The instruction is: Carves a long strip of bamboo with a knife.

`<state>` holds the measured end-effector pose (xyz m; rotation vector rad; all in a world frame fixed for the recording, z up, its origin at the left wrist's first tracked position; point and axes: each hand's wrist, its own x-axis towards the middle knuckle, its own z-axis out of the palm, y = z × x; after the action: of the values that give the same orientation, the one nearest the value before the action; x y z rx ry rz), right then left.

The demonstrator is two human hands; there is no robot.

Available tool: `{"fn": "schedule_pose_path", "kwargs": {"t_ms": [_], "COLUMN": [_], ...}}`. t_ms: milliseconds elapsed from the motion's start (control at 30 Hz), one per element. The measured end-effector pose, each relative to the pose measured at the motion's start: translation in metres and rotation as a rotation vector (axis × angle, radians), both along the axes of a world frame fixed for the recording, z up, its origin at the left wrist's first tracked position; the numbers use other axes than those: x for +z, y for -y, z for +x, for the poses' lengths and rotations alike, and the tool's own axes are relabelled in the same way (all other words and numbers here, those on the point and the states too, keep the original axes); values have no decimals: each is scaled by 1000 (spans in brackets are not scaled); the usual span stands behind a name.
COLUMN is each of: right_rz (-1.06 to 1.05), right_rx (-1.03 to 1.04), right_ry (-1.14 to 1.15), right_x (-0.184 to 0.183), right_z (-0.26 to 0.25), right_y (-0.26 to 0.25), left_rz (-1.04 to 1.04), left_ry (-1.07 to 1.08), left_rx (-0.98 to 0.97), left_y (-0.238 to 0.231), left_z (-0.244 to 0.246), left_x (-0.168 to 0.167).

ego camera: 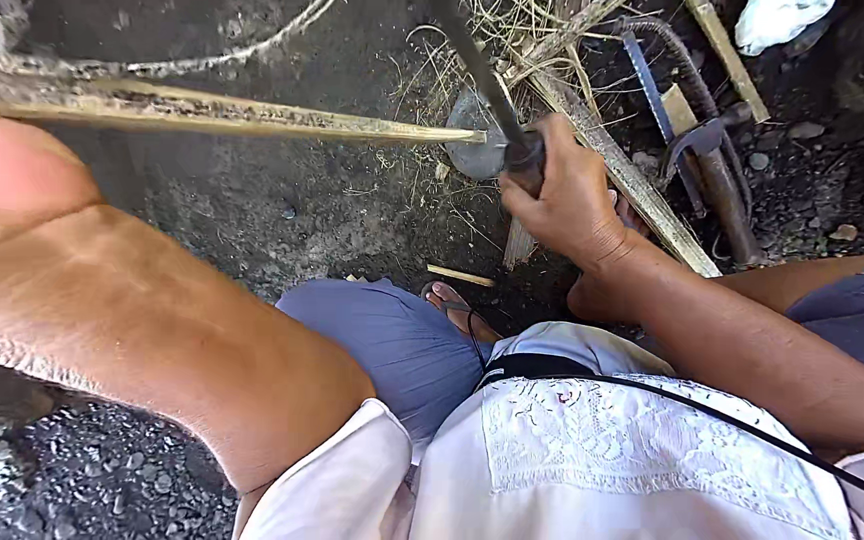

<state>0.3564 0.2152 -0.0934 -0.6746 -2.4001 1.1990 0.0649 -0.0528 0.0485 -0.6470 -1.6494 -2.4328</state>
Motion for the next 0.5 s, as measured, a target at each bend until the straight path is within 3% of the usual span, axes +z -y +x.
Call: {"fn": "schedule_pose_path", "kwargs": {"t_ms": [67, 133, 167, 233, 333, 433, 500], "right_rz": [-13, -131, -193, -247, -467, -956, -903], "right_rx": [-28, 45, 79, 92, 111, 106, 89], "right_ry": [68, 434, 620, 751, 670, 471, 478], "right_x": [-29, -59, -68, -74, -77, -81, -80], "right_z": [8, 17, 17, 15, 17, 19, 13], "right_y": [-3, -7, -8, -9, -15, -21, -20], "left_rz": [-149, -243, -255, -199, 31, -44, -6], "left_ry": [-70, -110, -115, -125, -119, -103, -75], "left_rx": [129, 194, 180, 109, 73, 5, -38], "left_y": [13, 19, 19, 9, -13, 1, -10], "left_z": [22, 41, 44, 32, 3, 17, 6], "left_x": [-23, -42, -48, -52, -50, -54, -52]}}
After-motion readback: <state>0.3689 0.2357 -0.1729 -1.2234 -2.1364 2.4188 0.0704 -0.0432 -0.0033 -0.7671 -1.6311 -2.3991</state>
